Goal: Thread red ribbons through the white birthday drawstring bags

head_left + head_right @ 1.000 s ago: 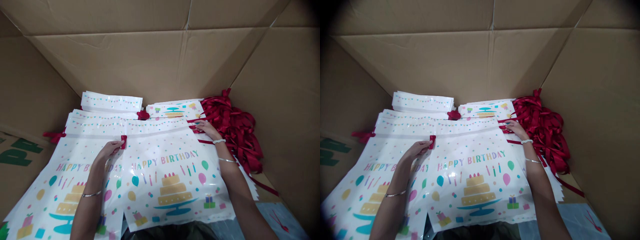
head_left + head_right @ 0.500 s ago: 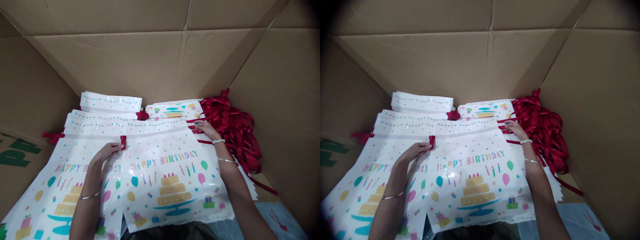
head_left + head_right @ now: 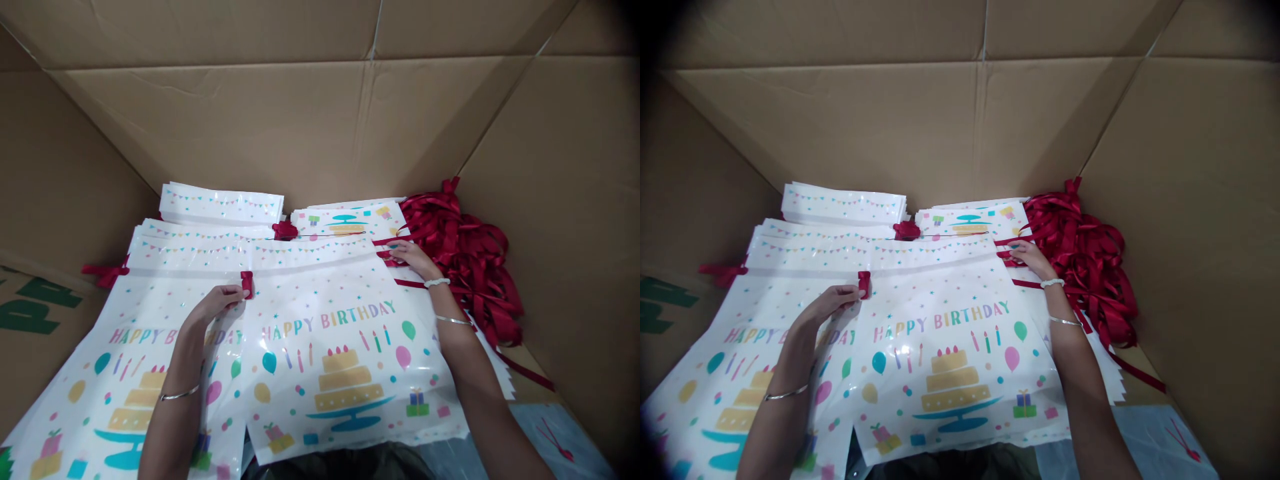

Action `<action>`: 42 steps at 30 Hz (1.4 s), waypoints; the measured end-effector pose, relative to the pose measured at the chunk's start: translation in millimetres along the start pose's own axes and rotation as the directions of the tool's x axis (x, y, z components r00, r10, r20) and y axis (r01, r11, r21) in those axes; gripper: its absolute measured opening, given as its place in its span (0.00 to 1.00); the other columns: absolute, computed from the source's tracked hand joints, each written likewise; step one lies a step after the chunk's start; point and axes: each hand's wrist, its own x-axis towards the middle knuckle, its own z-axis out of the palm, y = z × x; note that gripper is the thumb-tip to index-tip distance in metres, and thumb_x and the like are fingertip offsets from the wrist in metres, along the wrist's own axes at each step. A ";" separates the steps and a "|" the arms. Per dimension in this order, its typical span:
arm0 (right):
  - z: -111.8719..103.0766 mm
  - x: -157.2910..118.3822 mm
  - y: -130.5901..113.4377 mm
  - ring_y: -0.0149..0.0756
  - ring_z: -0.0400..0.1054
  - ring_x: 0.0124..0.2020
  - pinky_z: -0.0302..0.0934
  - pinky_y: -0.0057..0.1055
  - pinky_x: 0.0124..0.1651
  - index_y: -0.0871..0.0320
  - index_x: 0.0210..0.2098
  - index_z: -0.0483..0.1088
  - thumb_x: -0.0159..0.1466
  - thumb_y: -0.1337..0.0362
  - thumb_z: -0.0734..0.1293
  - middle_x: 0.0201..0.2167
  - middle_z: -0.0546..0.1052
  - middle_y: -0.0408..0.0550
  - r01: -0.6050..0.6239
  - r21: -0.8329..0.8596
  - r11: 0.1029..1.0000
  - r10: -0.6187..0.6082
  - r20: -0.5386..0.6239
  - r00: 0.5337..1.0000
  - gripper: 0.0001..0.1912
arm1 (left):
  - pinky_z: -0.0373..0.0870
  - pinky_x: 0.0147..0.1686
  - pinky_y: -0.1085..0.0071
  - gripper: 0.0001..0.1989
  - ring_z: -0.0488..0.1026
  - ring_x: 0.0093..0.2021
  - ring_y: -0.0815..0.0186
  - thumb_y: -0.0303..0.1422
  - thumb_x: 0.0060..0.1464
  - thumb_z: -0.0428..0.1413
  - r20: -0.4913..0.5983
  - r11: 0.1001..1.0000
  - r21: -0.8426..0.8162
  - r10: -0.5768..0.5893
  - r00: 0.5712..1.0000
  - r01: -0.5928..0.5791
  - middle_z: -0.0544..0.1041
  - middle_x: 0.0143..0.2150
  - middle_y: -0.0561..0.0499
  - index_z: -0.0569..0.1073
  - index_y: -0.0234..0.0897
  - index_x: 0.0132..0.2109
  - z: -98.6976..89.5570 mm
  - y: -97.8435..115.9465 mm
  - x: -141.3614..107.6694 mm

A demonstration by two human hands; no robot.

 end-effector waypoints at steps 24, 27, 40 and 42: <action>-2.0 2.0 5.5 0.31 0.71 0.27 0.67 0.28 0.31 0.62 0.45 0.76 0.53 0.55 0.79 0.29 0.78 0.47 0.027 0.048 0.998 -0.023 -0.079 0.997 0.24 | 0.71 0.31 0.63 0.09 0.76 0.37 0.51 0.37 0.40 0.69 -0.084 0.995 -0.094 0.028 0.996 -0.036 0.75 0.23 0.46 0.78 0.39 0.26 10.9 13.4 -12.8; -1.5 0.5 4.1 0.32 0.71 0.28 0.67 0.29 0.32 0.61 0.44 0.77 0.53 0.55 0.78 0.29 0.78 0.47 0.034 0.028 0.999 -0.031 -0.072 0.997 0.23 | 0.67 0.27 0.63 0.11 0.76 0.33 0.51 0.39 0.38 0.70 -0.023 1.000 -0.028 0.002 1.000 -0.002 0.74 0.22 0.46 0.77 0.41 0.24 7.1 11.8 -9.0; -8.7 12.6 15.0 0.34 0.71 0.26 0.67 0.31 0.32 0.60 0.37 0.71 0.45 0.53 0.81 0.25 0.77 0.47 0.016 0.070 0.997 -0.007 -0.127 0.992 0.26 | 0.59 0.24 0.70 0.17 0.65 0.23 0.66 0.44 0.32 0.70 0.016 0.996 0.030 0.079 0.997 -0.079 0.74 0.22 0.49 0.80 0.35 0.24 4.9 4.6 1.6; -8.4 14.0 15.8 0.34 0.71 0.26 0.68 0.31 0.32 0.58 0.38 0.69 0.44 0.53 0.81 0.25 0.77 0.45 0.018 0.076 0.997 -0.007 -0.144 0.990 0.28 | 0.59 0.25 0.70 0.18 0.64 0.23 0.67 0.45 0.31 0.70 0.015 0.996 0.033 0.086 0.996 -0.087 0.74 0.22 0.49 0.80 0.34 0.24 4.7 4.1 2.1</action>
